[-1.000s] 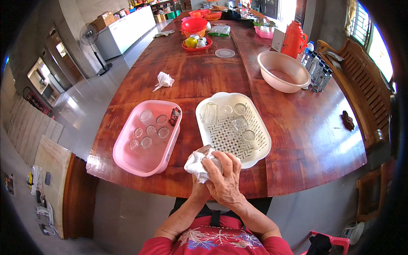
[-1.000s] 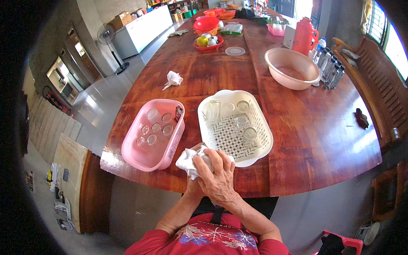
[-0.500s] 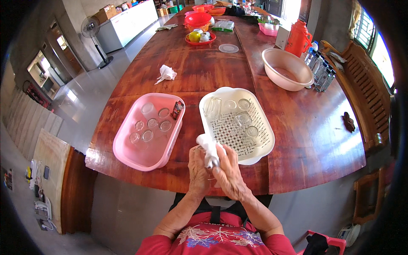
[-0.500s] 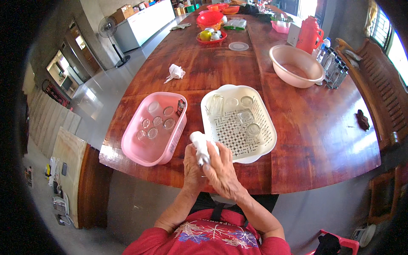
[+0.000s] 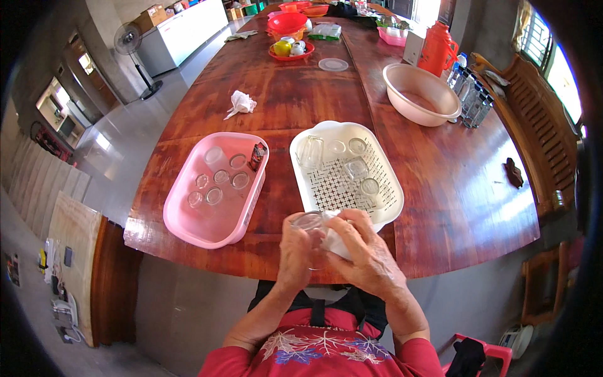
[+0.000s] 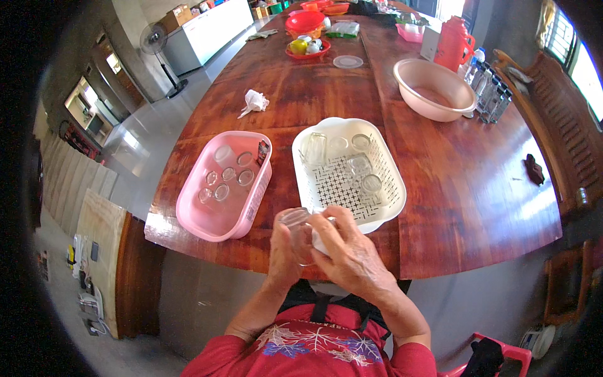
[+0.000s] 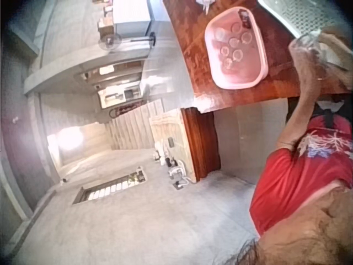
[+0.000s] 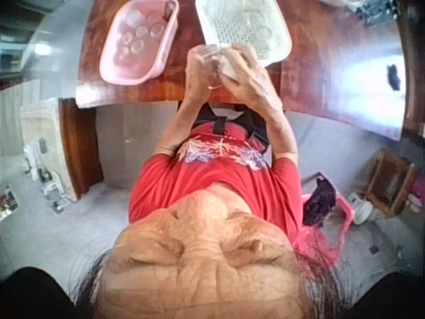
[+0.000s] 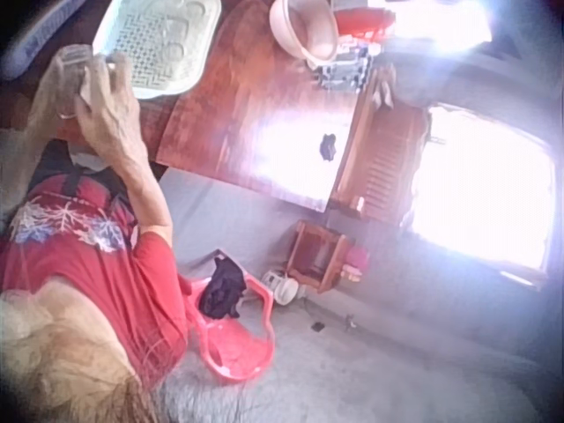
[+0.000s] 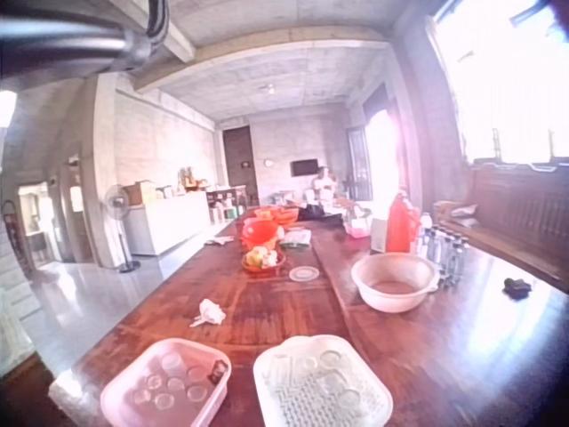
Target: The person dries small clear glasses one by one using a white cloth. They pick up each glass from a white plastic basket, wipe it thoroughly, and place it into a pink plastic basin.
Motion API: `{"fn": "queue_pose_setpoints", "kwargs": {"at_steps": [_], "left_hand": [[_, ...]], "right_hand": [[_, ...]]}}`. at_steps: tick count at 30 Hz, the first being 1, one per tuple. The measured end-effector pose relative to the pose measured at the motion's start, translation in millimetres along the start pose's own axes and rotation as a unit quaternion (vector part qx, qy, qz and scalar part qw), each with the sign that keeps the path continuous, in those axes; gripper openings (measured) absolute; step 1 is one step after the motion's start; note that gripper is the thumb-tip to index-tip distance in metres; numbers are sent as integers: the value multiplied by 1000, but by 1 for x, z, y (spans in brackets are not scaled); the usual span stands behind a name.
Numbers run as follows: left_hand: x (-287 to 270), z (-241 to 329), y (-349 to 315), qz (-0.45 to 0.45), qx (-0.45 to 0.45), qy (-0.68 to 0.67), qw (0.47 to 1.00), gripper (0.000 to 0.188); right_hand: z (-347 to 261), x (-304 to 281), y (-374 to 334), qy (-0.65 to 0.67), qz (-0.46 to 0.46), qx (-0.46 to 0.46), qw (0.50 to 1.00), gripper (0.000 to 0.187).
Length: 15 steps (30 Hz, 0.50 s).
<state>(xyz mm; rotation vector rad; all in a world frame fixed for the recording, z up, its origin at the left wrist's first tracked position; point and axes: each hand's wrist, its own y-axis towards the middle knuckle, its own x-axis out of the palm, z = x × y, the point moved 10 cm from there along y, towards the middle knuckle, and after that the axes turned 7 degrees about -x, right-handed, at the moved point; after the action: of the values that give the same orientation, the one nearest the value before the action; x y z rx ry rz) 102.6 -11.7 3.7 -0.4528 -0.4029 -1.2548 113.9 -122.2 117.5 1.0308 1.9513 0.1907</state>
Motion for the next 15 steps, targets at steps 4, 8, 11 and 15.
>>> {"fn": "queue_pose_setpoints", "kwargs": {"at_steps": [4,8,11,15], "left_hand": [[17,-5,-5,-66,-16,-42,997,52],[6,-11,2,-67,-66,-137,986,50],[1,-4,7,-33,-66,-166,983,49],[5,-4,5,-34,-49,-149,987,49]], "right_hand": [[0,-3,7,149,82,-68,983,56],[8,6,-2,221,57,-23,973,57],[12,-8,-15,52,84,16,995,53],[24,-42,-24,1,198,46,979,69]]}}
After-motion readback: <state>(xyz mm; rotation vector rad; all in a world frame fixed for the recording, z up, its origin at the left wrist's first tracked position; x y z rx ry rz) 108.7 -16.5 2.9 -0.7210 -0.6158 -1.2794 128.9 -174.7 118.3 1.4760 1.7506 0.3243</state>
